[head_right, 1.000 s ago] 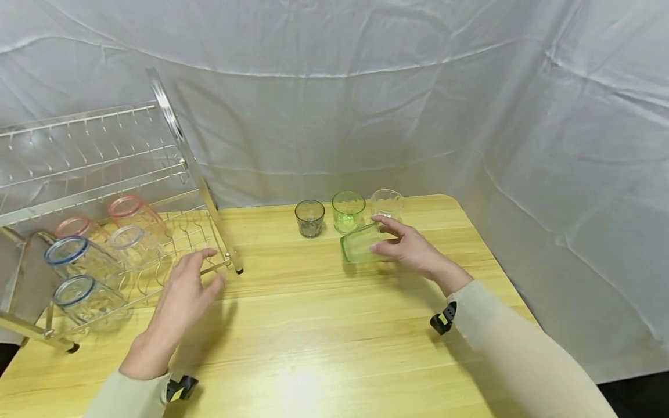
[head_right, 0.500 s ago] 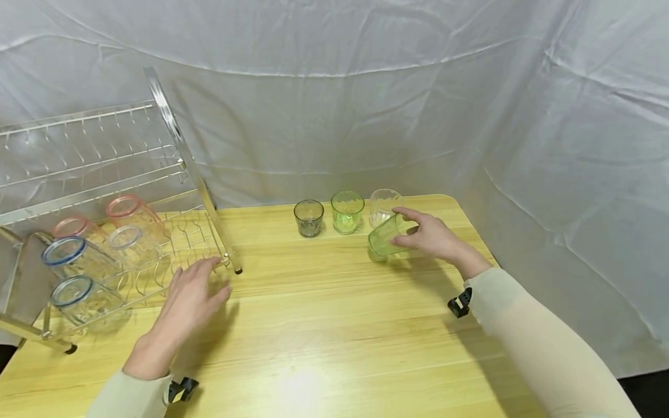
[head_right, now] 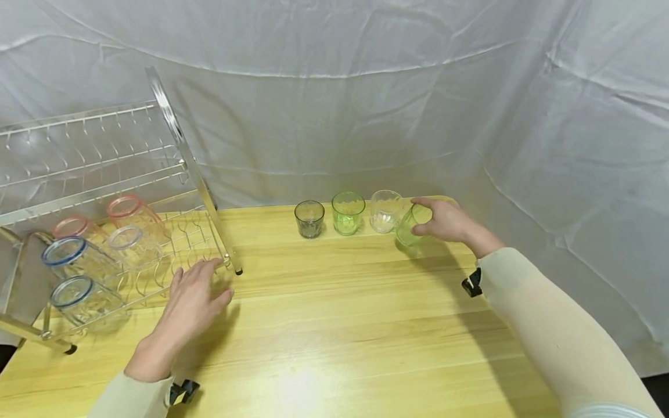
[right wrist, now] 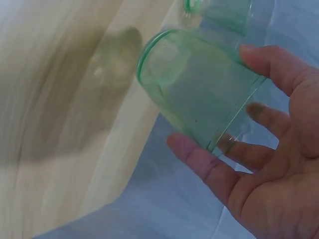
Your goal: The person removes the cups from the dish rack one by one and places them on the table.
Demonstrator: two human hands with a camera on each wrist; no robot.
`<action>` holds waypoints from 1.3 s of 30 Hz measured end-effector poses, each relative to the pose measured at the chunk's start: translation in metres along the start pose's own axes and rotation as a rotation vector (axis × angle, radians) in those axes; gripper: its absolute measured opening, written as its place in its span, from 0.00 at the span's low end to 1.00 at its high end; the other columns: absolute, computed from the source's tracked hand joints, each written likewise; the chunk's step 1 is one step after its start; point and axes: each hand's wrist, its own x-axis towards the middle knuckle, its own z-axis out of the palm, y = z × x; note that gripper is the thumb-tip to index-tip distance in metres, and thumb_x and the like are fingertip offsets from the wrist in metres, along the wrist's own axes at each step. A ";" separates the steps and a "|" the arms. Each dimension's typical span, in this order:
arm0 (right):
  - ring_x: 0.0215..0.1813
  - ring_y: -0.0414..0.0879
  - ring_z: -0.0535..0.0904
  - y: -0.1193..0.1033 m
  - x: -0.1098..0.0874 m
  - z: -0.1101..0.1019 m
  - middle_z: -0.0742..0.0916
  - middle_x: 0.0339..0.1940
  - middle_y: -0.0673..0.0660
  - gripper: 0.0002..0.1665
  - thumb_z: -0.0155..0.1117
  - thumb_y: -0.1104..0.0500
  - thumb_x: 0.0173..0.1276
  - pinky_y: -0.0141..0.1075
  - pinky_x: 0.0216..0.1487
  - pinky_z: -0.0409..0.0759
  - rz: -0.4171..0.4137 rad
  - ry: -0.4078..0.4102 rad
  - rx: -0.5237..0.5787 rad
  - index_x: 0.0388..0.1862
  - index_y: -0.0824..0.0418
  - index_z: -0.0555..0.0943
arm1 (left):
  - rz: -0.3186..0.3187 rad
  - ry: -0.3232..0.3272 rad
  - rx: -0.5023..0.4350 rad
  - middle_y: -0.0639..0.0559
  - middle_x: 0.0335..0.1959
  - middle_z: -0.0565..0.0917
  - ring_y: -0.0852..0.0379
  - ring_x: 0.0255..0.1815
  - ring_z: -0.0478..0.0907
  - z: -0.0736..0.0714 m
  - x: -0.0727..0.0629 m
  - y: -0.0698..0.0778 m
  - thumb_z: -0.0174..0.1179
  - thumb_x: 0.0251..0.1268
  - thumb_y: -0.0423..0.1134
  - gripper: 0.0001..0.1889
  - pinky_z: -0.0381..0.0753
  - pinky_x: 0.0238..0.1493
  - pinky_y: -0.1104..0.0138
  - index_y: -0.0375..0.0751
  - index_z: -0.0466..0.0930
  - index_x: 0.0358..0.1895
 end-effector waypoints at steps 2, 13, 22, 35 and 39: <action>0.74 0.79 0.68 0.001 0.003 -0.002 0.70 0.79 0.75 0.51 0.73 0.46 0.70 0.73 0.72 0.67 0.017 -0.002 -0.057 0.84 0.60 0.62 | 0.001 0.001 0.000 0.27 0.73 0.72 0.25 0.79 0.61 0.000 -0.001 0.000 0.68 0.69 0.39 0.35 0.43 0.79 0.28 0.29 0.67 0.75; 0.71 0.82 0.69 0.012 0.027 -0.008 0.71 0.76 0.79 0.55 0.73 0.48 0.69 0.76 0.69 0.67 0.081 -0.009 -0.100 0.84 0.64 0.56 | 0.006 0.013 -0.003 0.26 0.73 0.72 0.24 0.79 0.61 0.001 -0.002 -0.002 0.69 0.67 0.38 0.36 0.42 0.79 0.28 0.29 0.66 0.75; 0.73 0.81 0.66 0.019 0.046 -0.008 0.69 0.77 0.79 0.55 0.72 0.49 0.69 0.75 0.72 0.65 0.107 -0.015 -0.107 0.84 0.66 0.54 | 0.014 0.026 0.016 0.27 0.72 0.74 0.25 0.78 0.62 0.003 -0.001 -0.002 0.70 0.67 0.38 0.36 0.43 0.80 0.29 0.29 0.66 0.75; 0.76 0.82 0.60 0.020 0.056 -0.005 0.65 0.79 0.79 0.55 0.71 0.49 0.70 0.77 0.73 0.60 0.166 -0.068 -0.084 0.85 0.66 0.53 | 0.024 0.056 0.022 0.28 0.70 0.76 0.25 0.77 0.63 0.005 -0.002 -0.002 0.71 0.65 0.37 0.37 0.45 0.79 0.29 0.29 0.67 0.75; 0.77 0.82 0.59 0.021 0.058 -0.003 0.64 0.80 0.79 0.55 0.70 0.50 0.70 0.77 0.73 0.59 0.169 -0.071 -0.083 0.85 0.66 0.53 | 0.025 0.059 0.025 0.28 0.70 0.76 0.25 0.77 0.64 0.005 -0.001 -0.002 0.71 0.65 0.37 0.37 0.45 0.79 0.29 0.29 0.67 0.75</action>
